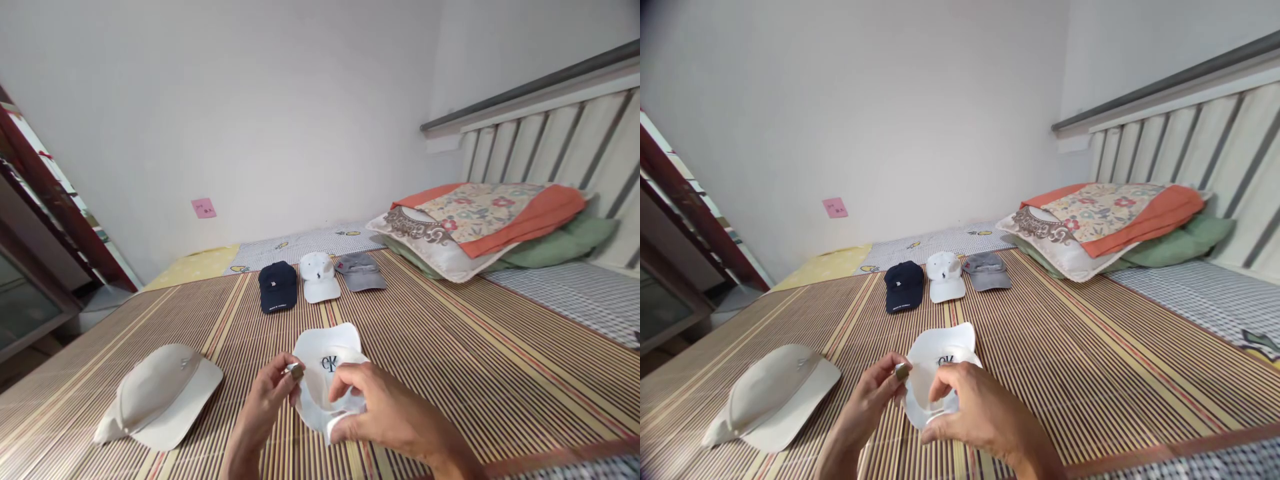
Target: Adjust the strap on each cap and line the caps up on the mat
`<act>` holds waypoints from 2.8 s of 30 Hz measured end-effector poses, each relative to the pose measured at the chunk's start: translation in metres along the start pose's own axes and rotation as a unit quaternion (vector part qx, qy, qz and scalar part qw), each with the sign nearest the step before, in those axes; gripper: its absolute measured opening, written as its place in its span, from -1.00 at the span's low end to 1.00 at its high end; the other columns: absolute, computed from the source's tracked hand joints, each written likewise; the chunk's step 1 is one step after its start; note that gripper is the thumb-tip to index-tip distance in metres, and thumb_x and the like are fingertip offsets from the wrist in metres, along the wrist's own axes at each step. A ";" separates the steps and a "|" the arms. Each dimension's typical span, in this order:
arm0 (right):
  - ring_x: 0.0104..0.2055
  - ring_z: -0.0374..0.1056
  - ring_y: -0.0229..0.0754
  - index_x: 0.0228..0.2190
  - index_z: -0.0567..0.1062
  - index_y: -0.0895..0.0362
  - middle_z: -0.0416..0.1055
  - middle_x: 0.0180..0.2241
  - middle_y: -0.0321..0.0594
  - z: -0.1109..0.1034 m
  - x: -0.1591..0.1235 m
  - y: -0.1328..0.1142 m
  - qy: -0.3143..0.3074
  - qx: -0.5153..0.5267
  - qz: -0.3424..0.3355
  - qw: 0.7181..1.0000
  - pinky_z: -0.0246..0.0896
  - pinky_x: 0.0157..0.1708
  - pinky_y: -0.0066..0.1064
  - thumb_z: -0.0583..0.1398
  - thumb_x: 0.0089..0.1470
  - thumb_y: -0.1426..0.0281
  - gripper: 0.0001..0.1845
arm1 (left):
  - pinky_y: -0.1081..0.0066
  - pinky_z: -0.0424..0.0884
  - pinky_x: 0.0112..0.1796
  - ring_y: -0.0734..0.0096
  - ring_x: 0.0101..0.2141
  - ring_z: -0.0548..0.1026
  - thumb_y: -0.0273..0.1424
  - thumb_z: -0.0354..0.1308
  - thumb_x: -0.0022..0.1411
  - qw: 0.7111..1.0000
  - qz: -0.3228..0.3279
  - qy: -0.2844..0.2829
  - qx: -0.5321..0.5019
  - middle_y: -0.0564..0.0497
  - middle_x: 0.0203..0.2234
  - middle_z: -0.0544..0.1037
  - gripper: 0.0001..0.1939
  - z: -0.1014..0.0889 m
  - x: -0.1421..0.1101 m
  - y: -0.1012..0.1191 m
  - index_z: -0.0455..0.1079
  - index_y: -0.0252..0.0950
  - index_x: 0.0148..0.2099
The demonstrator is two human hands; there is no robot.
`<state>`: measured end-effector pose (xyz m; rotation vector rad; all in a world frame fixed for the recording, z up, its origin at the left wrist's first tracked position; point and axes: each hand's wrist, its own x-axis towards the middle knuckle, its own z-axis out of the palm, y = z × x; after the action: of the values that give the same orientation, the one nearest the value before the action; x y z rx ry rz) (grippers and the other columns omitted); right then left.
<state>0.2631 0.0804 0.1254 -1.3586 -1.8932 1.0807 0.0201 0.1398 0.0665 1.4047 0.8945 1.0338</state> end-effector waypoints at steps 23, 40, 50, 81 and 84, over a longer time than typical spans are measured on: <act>-0.32 0.40 -0.21 -0.35 0.55 0.12 0.53 -0.39 -0.28 -0.008 -0.008 -0.001 -0.041 0.194 -0.102 0.975 0.25 -0.30 -0.38 0.33 0.13 0.33 -0.89 | 0.55 0.20 -0.47 0.63 -0.51 0.27 -0.25 0.46 0.21 0.985 0.043 -0.039 -0.162 0.11 -0.40 0.42 -0.72 -0.005 0.003 -0.005 0.46 -0.28 -0.21; -0.73 0.05 -0.47 -0.31 0.48 0.15 0.47 -0.54 -0.33 0.008 0.023 0.023 -0.094 0.242 -0.053 0.964 -0.11 -0.74 -0.60 0.18 0.37 0.23 -0.73 | 0.55 0.12 -0.51 0.63 -0.55 0.19 -0.29 0.42 0.26 0.956 0.027 -0.180 -0.229 0.11 -0.46 0.40 -0.77 0.014 0.003 0.000 0.47 -0.27 -0.19; -0.70 0.05 -0.44 -0.38 0.46 0.14 0.40 -0.60 -0.38 0.006 0.022 0.030 -0.085 0.217 -0.064 0.970 -0.04 -0.71 -0.60 0.13 0.33 0.31 -0.75 | 0.58 0.12 -0.54 0.66 -0.58 0.21 -0.27 0.45 0.22 0.949 0.026 -0.185 -0.253 0.11 -0.47 0.39 -0.74 0.018 0.003 -0.001 0.46 -0.29 -0.22; -0.56 0.19 -0.35 -0.51 0.47 0.12 0.33 -0.60 -0.40 0.002 0.012 0.014 -0.033 0.062 -0.052 0.996 0.01 -0.53 -0.46 0.20 0.25 0.46 -0.74 | 0.62 0.08 -0.66 0.76 -0.70 0.30 -0.33 0.40 0.29 0.940 0.023 -0.206 -0.270 0.10 -0.44 0.48 -0.85 0.023 0.010 -0.009 0.53 -0.30 -0.23; -0.54 0.19 -0.34 -0.46 0.49 0.12 0.32 -0.58 -0.40 0.002 0.013 0.017 -0.021 0.066 -0.055 0.996 0.03 -0.52 -0.47 0.20 0.29 0.37 -0.75 | 0.63 0.18 -0.62 0.71 -0.67 0.42 -0.35 0.41 0.27 0.947 0.023 -0.180 -0.266 0.08 -0.39 0.52 -0.84 0.022 0.011 -0.008 0.53 -0.31 -0.22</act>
<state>0.2655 0.0944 0.1098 -1.1531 -1.8670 1.1648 0.0449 0.1438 0.0595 1.1028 0.2809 0.9229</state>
